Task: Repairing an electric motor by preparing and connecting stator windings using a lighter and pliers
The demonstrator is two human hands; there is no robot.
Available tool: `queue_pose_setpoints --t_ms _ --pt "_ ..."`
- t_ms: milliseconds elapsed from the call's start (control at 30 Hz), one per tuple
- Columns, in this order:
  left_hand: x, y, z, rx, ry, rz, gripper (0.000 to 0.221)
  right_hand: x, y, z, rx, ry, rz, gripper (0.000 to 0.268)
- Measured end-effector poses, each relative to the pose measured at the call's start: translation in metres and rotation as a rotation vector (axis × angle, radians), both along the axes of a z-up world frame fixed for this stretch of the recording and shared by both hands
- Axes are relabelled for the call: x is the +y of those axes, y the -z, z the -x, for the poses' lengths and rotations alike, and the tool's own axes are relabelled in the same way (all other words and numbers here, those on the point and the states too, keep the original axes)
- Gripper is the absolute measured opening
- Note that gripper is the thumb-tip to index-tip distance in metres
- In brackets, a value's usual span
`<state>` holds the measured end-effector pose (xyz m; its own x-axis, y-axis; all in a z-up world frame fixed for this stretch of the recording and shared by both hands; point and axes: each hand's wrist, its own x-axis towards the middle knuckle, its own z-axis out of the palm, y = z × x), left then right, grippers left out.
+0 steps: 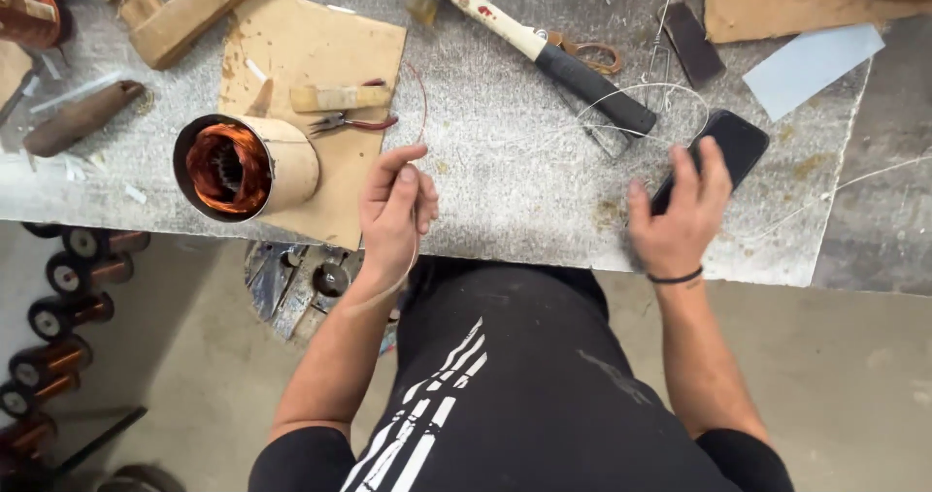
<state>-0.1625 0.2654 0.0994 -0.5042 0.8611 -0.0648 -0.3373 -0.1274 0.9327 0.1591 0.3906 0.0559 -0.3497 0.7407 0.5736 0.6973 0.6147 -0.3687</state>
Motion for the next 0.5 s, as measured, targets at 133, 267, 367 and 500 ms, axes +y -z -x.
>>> queue_pose_setpoints --t_ms 133,267,367,500 --pt "0.012 0.021 -0.01 -0.023 -0.004 0.047 0.024 -0.044 0.016 0.025 0.078 -0.028 0.016 0.037" --pt "0.036 0.035 -0.021 0.008 0.067 0.159 0.022 -0.077 0.01 0.092 0.405 -0.289 0.03 0.03" --pt "0.035 0.05 -0.021 0.028 0.159 0.227 0.022 -0.083 -0.018 0.142 0.419 -0.42 -0.035 0.027" --pt "0.025 0.075 0.012 0.164 0.445 0.317 0.023 -0.084 -0.023 0.2 0.379 -0.464 -0.169 0.014"
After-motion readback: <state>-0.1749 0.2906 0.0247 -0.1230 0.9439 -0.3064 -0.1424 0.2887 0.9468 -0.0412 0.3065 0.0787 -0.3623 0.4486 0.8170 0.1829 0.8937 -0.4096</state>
